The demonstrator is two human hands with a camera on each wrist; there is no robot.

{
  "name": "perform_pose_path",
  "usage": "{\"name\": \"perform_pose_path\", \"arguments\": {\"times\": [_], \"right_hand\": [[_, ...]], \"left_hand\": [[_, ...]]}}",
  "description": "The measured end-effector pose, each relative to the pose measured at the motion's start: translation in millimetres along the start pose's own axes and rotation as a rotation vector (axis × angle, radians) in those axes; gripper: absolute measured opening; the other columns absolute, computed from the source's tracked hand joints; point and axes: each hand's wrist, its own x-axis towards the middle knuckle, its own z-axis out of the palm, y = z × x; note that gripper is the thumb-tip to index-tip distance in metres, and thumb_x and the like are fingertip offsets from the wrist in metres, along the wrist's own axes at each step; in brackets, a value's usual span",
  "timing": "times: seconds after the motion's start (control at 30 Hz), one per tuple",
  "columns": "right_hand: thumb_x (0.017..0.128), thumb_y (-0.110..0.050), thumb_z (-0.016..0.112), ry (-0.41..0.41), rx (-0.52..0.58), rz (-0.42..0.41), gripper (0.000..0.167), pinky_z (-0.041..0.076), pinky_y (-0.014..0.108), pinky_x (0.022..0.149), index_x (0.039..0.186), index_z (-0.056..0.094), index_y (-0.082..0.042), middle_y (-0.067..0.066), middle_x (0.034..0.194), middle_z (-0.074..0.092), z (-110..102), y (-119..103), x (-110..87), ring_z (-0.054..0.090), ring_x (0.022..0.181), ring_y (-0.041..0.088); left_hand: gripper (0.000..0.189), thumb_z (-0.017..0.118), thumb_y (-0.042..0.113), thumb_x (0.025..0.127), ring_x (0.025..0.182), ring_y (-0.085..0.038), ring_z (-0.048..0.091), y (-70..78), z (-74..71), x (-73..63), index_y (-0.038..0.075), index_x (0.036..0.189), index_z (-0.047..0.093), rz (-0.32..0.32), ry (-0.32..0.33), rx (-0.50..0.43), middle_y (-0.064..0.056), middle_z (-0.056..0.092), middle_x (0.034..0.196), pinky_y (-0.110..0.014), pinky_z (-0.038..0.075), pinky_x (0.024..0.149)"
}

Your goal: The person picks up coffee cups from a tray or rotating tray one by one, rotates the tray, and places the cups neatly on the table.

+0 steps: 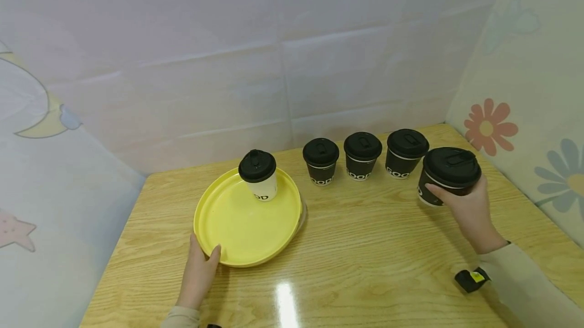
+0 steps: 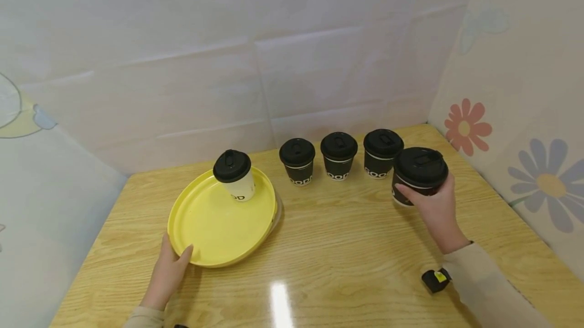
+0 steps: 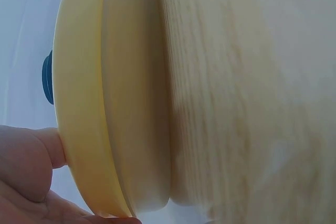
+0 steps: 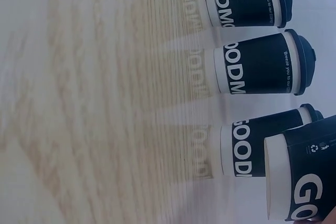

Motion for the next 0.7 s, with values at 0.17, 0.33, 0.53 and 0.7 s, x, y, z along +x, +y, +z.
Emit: {"name": "perform_pose_path", "arguments": {"times": [0.17, 0.33, 0.53, 0.7], "right_hand": [[0.084, 0.001, 0.073, 0.027, 0.004, 0.027, 0.082, 0.037, 0.005, 0.087, 0.148, 0.025, -0.019, -0.011, 0.133, 0.036, -2, 4, 2.3, 0.038, 0.122, 0.009], [0.086, -0.004, 0.073, 0.064, -0.056, 0.071, 0.084, 0.034, 0.005, 0.092, 0.15, 0.021, -0.02, -0.01, 0.138, 0.033, -5, 7, 5.0, 0.034, 0.129, 0.014], [0.088, -0.011, 0.072, 0.076, -0.119, 0.104, 0.087, 0.026, 0.014, 0.106, 0.152, 0.014, -0.02, -0.002, 0.147, 0.026, -8, 11, 9.1, 0.029, 0.134, 0.014], [0.086, -0.006, 0.073, 0.096, -0.099, 0.081, 0.083, 0.032, 0.003, 0.092, 0.15, 0.022, -0.019, -0.009, 0.139, 0.034, -9, 14, 13.9, 0.035, 0.129, 0.014]], "left_hand": [[0.085, 0.045, 0.022, 0.104, 0.139, -0.052, -0.006, -0.6, 0.1, 0.4, -0.012, 0.143, -0.022, 0.002, -0.003, -0.004, -0.035, -0.018, 0.151, -0.062, 0.006, 0.113], [0.085, 0.045, 0.021, 0.103, 0.139, -0.052, -0.006, -1.7, 0.0, 1.3, -0.013, 0.143, -0.022, 0.009, 0.001, 0.0, -0.035, -0.018, 0.151, -0.062, 0.006, 0.113], [0.085, 0.045, 0.021, 0.104, 0.14, -0.051, -0.006, -2.4, -0.2, 2.3, -0.012, 0.143, -0.022, 0.012, 0.002, -0.001, -0.034, -0.018, 0.152, -0.061, 0.006, 0.113], [0.084, 0.045, 0.02, 0.104, 0.14, -0.051, -0.006, -2.8, -0.1, 2.7, -0.012, 0.144, -0.022, 0.015, 0.002, -0.001, -0.034, -0.018, 0.152, -0.061, 0.005, 0.114]]}}
